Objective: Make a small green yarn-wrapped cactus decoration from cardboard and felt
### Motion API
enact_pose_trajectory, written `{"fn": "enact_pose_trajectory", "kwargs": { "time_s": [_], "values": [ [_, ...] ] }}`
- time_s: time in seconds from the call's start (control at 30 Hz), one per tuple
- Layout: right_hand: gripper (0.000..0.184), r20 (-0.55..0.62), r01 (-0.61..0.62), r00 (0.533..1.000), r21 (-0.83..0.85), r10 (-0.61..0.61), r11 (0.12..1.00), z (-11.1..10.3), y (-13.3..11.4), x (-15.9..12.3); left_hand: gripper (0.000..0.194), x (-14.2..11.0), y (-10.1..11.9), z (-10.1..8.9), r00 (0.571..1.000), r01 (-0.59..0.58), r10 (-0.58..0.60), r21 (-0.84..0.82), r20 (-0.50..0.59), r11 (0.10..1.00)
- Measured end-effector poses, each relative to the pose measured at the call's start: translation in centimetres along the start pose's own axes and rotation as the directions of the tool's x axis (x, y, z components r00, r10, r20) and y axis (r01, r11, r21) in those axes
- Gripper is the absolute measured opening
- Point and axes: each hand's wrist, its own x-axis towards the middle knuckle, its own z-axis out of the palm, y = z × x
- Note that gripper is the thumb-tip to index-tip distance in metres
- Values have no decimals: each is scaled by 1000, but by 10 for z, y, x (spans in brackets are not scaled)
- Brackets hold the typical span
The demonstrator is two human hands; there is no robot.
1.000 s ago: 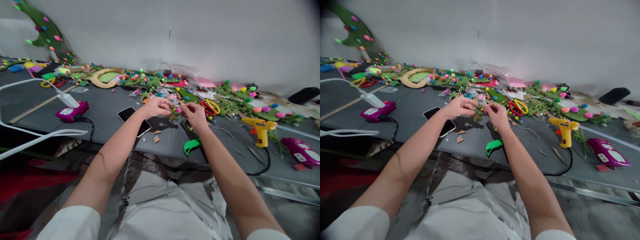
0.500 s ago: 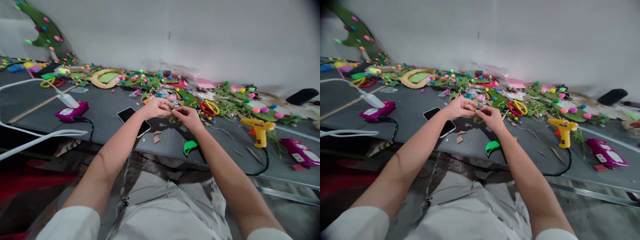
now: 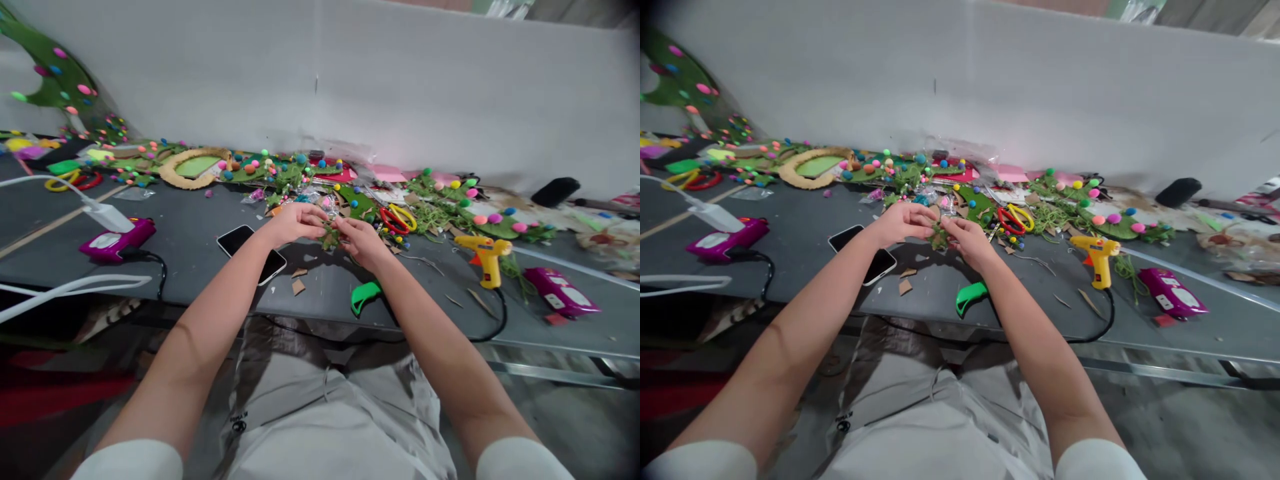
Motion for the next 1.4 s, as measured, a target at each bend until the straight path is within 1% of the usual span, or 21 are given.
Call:
{"fn": "enact_pose_trajectory", "kwargs": {
  "time_s": [0.07,0.2,0.3,0.37,0.5,0.7,0.77,0.9,0.97,1.03,1.07,1.1,1.13,1.2,1.27,1.33,1.4],
  "values": [
    [53,-29,-2,1000,32,3,999,-2,-2,1,46,0,1,0,1000,15,-14,18,-10,1000],
    [47,-124,69,990,47,-63,997,-7,-1,7,52,2,-2,-1,998,58,-58,33,-18,998],
    [47,-118,98,989,96,-86,991,-8,0,9,53,3,-5,-3,998,58,-56,54,-27,997],
    [46,-117,108,988,99,-96,989,-8,1,9,54,3,-4,-3,998,65,-64,60,-15,996],
    [35,-98,125,987,-2,-124,992,-9,1,6,51,2,-2,-3,997,70,-68,87,-24,994],
    [30,-83,174,979,-128,-185,976,-10,0,5,50,2,-3,-4,996,73,-66,125,-56,989],
    [31,-99,193,971,-205,-217,959,-10,2,7,51,2,-3,-4,996,74,-67,138,-53,988],
    [43,-129,233,947,-353,-294,906,-12,9,10,49,2,-3,-4,996,85,-80,130,-44,988],
    [41,-109,255,942,-386,-318,886,-12,11,10,49,1,-3,-4,996,87,-83,118,-42,989],
    [29,-60,322,923,-419,-380,849,-12,11,8,49,1,-1,-4,996,87,-83,105,-43,991],
    [24,-27,377,901,-443,-433,813,-12,10,7,50,1,0,-4,995,88,-84,94,-46,992],
    [23,11,439,870,-471,-493,765,-12,9,6,50,0,0,-4,995,90,-86,78,-52,993],
    [25,55,499,834,-497,-548,710,-11,8,4,51,0,1,-4,994,93,-90,59,-62,994],
    [32,139,581,776,-537,-616,611,-11,4,0,53,0,3,-4,990,108,-105,21,-96,994],
    [35,192,608,757,-557,-625,566,-10,2,-3,54,-1,4,-4,983,124,-123,2,-134,992],
    [37,230,607,759,-590,-609,533,-10,1,-6,56,-1,4,-3,978,139,-138,-2,-157,990],
    [40,270,602,758,-639,-593,479,-9,2,-8,59,0,4,-3,974,148,-147,-7,-175,989]
  ]
}}
